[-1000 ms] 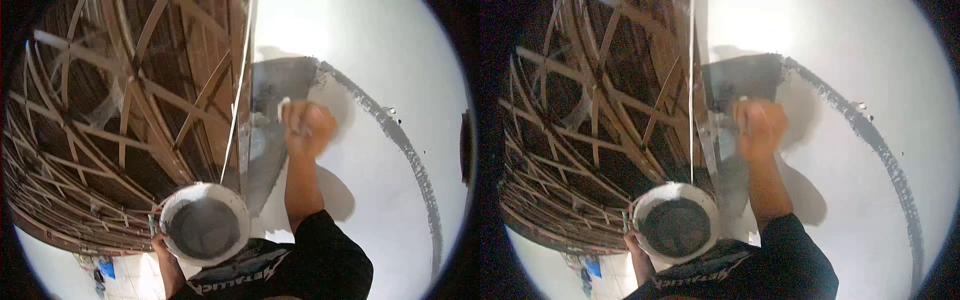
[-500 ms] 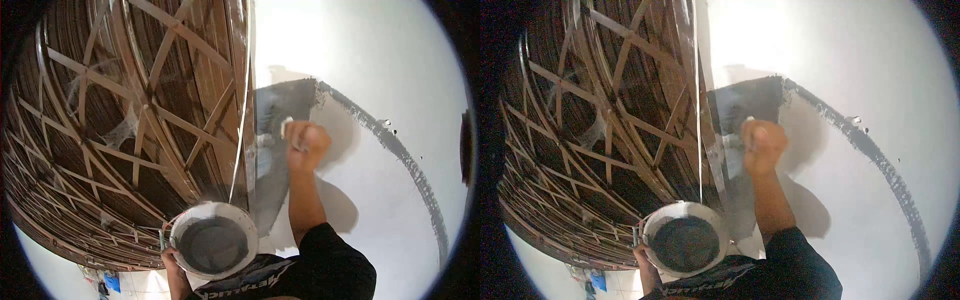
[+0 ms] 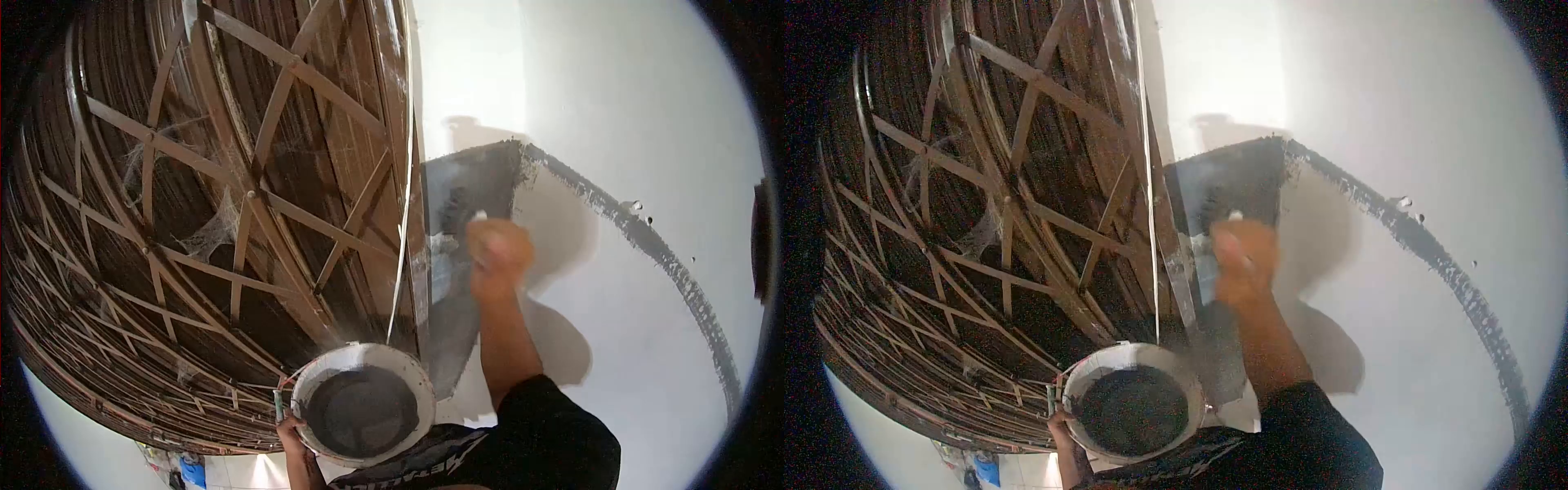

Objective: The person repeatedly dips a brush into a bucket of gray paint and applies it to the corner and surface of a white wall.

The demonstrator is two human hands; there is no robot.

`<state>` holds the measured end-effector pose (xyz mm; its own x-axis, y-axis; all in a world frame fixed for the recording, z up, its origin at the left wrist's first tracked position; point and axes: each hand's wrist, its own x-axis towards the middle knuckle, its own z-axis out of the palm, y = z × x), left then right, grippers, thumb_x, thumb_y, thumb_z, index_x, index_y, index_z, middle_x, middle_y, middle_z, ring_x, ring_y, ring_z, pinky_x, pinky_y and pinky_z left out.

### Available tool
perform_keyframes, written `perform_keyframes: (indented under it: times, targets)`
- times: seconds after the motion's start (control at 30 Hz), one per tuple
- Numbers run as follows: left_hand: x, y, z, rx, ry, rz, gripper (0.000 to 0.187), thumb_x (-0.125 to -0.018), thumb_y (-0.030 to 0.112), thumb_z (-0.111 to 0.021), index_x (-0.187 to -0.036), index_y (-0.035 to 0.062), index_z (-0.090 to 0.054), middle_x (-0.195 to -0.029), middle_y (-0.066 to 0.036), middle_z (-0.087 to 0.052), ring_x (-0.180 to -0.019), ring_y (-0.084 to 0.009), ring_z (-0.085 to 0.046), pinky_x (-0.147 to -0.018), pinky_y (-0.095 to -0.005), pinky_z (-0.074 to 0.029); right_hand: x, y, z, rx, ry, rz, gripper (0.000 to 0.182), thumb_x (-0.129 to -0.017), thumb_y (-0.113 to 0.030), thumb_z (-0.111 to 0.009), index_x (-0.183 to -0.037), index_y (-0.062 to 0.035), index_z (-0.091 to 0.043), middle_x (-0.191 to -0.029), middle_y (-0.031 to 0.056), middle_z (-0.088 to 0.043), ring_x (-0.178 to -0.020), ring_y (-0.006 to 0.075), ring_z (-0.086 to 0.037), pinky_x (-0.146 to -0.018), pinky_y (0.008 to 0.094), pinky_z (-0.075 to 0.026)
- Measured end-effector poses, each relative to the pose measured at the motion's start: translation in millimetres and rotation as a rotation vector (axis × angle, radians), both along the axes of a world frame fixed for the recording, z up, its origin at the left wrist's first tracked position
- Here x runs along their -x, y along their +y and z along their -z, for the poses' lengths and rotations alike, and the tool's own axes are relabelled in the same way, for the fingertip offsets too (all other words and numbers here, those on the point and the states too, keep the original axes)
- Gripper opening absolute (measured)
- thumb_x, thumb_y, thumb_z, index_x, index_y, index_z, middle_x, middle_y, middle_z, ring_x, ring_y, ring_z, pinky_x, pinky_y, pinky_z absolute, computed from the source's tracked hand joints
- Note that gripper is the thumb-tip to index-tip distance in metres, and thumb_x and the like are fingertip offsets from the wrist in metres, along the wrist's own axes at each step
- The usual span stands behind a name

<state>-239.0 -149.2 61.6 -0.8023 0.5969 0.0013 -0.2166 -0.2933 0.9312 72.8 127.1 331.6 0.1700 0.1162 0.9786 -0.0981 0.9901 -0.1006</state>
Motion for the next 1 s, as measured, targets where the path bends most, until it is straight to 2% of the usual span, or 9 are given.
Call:
perform_keyframes:
  times: [0.03,0.2,0.27,0.4,0.47,0.53,0.7,0.83,1.0]
  targets:
    - [5,-4,3,0.001,-0.001,0.076,0.031,-0.086,0.014,-0.054,-0.058,0.0013,-0.056,-0.06,-0.005,-0.057,-0.054,-0.0156,-0.055,-0.058,-0.0273,-0.046,7,8,1,0.014,-0.074,0.226,0.046,-0.092,-0.026,-0.051,-0.053,-0.0062,-0.038,-0.049,0.0048,-0.04,-0.042,0.0191,-0.039,-0.04,0.0323,-0.026]
    - [35,-11,42,0.127,0.497,0.085,0.028,-0.086,0.014,-0.055,-0.06,0.0031,-0.06,-0.061,-0.004,-0.058,-0.055,-0.0145,-0.055,-0.055,-0.0281,-0.045,-10,-28,9,0.102,0.186,-0.491,0.042,-0.091,-0.023,-0.053,-0.056,-0.0078,-0.036,-0.049,0.0045,-0.038,-0.042,0.0193,-0.036,-0.04,0.0331,-0.025]
    - [34,-11,36,0.127,0.674,0.102,0.028,-0.086,0.016,-0.057,-0.061,0.0026,-0.06,-0.062,-0.004,-0.059,-0.056,-0.0145,-0.056,-0.054,-0.028,-0.044,-5,-18,18,0.208,0.19,-0.369,0.047,-0.093,-0.029,-0.05,-0.055,-0.01,-0.033,-0.048,0.0036,-0.036,-0.043,0.0169,-0.035,-0.041,0.0326,-0.023]
    - [21,-13,19,0.044,0.277,0.164,0.026,-0.083,0.015,-0.058,-0.062,-0.0013,-0.06,-0.066,-0.007,-0.062,-0.058,-0.0157,-0.057,-0.057,-0.0282,-0.045,-7,4,29,0.202,0.09,-0.115,0.055,-0.093,-0.048,-0.044,-0.055,-0.0112,-0.031,-0.047,0.0038,-0.033,-0.042,0.0146,-0.032,-0.042,0.0316,-0.023]
    - [27,-14,31,0.09,0.368,0.122,0.026,-0.082,0.015,-0.058,-0.061,-0.001,-0.059,-0.068,-0.007,-0.063,-0.059,-0.0162,-0.058,-0.058,-0.0277,-0.045,-16,-27,13,0.074,0.289,-0.431,0.058,-0.091,-0.056,-0.04,-0.055,-0.0113,-0.031,-0.046,0.0036,-0.033,-0.041,0.014,-0.03,-0.043,0.0307,-0.024]
    - [29,-11,36,0.095,0.427,0.095,0.025,-0.081,0.014,-0.058,-0.061,-0.001,-0.059,-0.069,-0.008,-0.063,-0.061,-0.0165,-0.058,-0.059,-0.0275,-0.045,-23,-30,15,-0.081,0.211,-0.423,0.056,-0.091,-0.055,-0.04,-0.057,-0.0116,-0.033,-0.048,0.004,-0.035,-0.042,0.0154,-0.033,-0.044,0.0317,-0.027]
    - [35,-19,24,0.155,0.494,0.185,0.019,-0.078,0.011,-0.056,-0.064,-0.0016,-0.06,-0.068,-0.007,-0.063,-0.063,-0.0166,-0.058,-0.061,-0.0294,-0.046,-1,18,37,0.011,0.263,0.236,0.046,-0.089,-0.048,-0.044,-0.06,-0.0119,-0.041,-0.048,-0.0001,-0.037,-0.04,0.015,-0.029,-0.044,0.031,-0.022]
    - [16,-12,-3,0.124,0.465,0.14,0.02,-0.075,0.011,-0.058,-0.058,0.0008,-0.053,-0.061,-0.006,-0.059,-0.06,-0.0165,-0.058,-0.063,-0.0307,-0.046,-30,-34,21,0.004,0.314,-0.485,0.043,-0.087,-0.044,-0.045,-0.06,-0.0113,-0.039,-0.045,-0.0004,-0.035,-0.038,0.0136,-0.026,-0.043,0.0294,-0.02]
    - [19,-9,-6,0.132,0.445,0.124,0.02,-0.074,0.003,-0.055,-0.055,0.0038,-0.051,-0.058,-0.003,-0.056,-0.057,-0.0134,-0.051,-0.063,-0.0315,-0.045,-54,-82,0,-0.116,0.376,-0.214,0.05,-0.088,-0.044,-0.041,-0.051,-0.0106,-0.037,-0.049,0.0048,-0.041,-0.043,0.0203,-0.034,-0.044,0.0339,-0.026]
